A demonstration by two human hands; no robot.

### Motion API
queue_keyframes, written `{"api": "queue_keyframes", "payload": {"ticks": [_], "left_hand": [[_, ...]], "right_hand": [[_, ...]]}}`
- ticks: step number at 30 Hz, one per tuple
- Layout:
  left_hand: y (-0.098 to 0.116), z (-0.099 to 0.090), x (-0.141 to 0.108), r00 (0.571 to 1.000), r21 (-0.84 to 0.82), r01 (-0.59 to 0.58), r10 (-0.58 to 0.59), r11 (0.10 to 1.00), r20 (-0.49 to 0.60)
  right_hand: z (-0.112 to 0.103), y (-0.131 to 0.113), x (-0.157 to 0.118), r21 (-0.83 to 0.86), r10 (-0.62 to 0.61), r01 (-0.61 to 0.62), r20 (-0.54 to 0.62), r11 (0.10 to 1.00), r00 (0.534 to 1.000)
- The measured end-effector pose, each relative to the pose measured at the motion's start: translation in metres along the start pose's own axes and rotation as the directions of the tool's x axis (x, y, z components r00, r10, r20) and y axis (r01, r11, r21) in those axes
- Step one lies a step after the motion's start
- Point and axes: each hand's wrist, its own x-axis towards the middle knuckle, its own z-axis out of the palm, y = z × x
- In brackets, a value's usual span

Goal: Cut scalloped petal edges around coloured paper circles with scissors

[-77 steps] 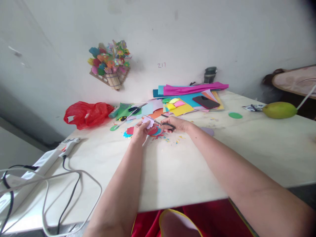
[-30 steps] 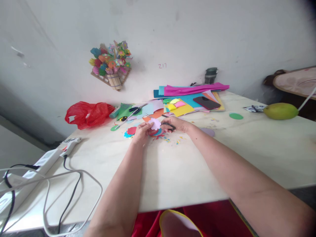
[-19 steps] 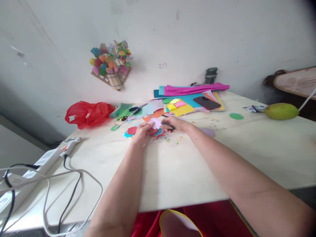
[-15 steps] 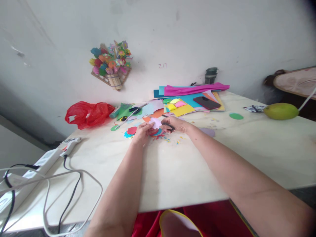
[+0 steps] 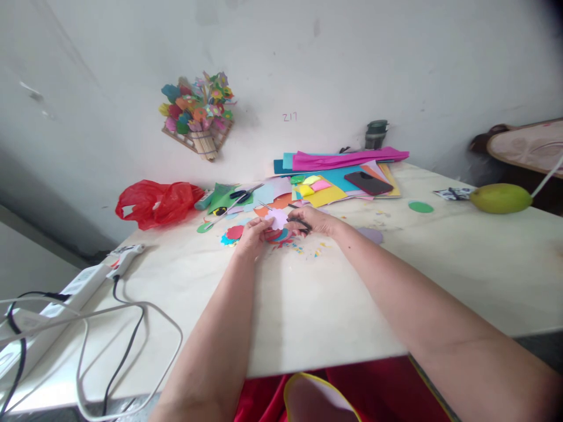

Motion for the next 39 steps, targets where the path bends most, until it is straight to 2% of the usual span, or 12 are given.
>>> {"api": "queue_keyframes", "payload": {"ticks": [4, 12, 17, 20, 24, 31, 36, 39], "left_hand": [[0.0, -0.001, 0.002, 1.0, 0.009, 0.002, -0.002, 1.0, 0.003], [-0.004, -0.001, 0.0, 0.996, 0.096, 0.024, -0.032, 0.995, 0.084], [-0.004, -0.001, -0.001, 0.991, 0.148, 0.028, -0.046, 0.989, 0.122], [-0.004, -0.001, -0.001, 0.995, 0.147, 0.023, -0.037, 0.989, 0.095], [-0.004, -0.001, 0.001, 1.0, 0.107, 0.0, -0.002, 0.994, 0.017], [-0.002, 0.002, 0.001, 0.997, 0.061, -0.057, 0.06, 0.997, -0.045], [0.0, 0.001, 0.003, 0.992, 0.021, -0.087, 0.089, 0.996, -0.088], [0.0, -0.001, 0.005, 0.986, -0.012, -0.114, 0.111, 0.993, -0.121]], "right_hand": [[-0.002, -0.001, 0.0, 0.057, -0.005, 0.007, -0.049, 0.998, 0.999], [0.001, -0.015, -0.003, 0.311, 0.02, 0.065, -0.263, 0.948, 0.965], [0.002, -0.011, 0.002, 0.312, 0.032, 0.068, -0.304, 0.948, 0.952], [0.002, -0.008, 0.004, 0.288, 0.047, 0.047, -0.311, 0.957, 0.949], [0.005, -0.009, 0.004, 0.302, 0.068, 0.02, -0.279, 0.953, 0.958], [0.006, -0.007, 0.005, 0.301, 0.03, 0.029, -0.189, 0.953, 0.982], [0.004, -0.002, 0.003, 0.225, 0.049, -0.036, -0.052, 0.974, 0.997], [0.003, -0.002, 0.002, 0.18, 0.026, -0.032, 0.037, 0.983, 0.999]]}}
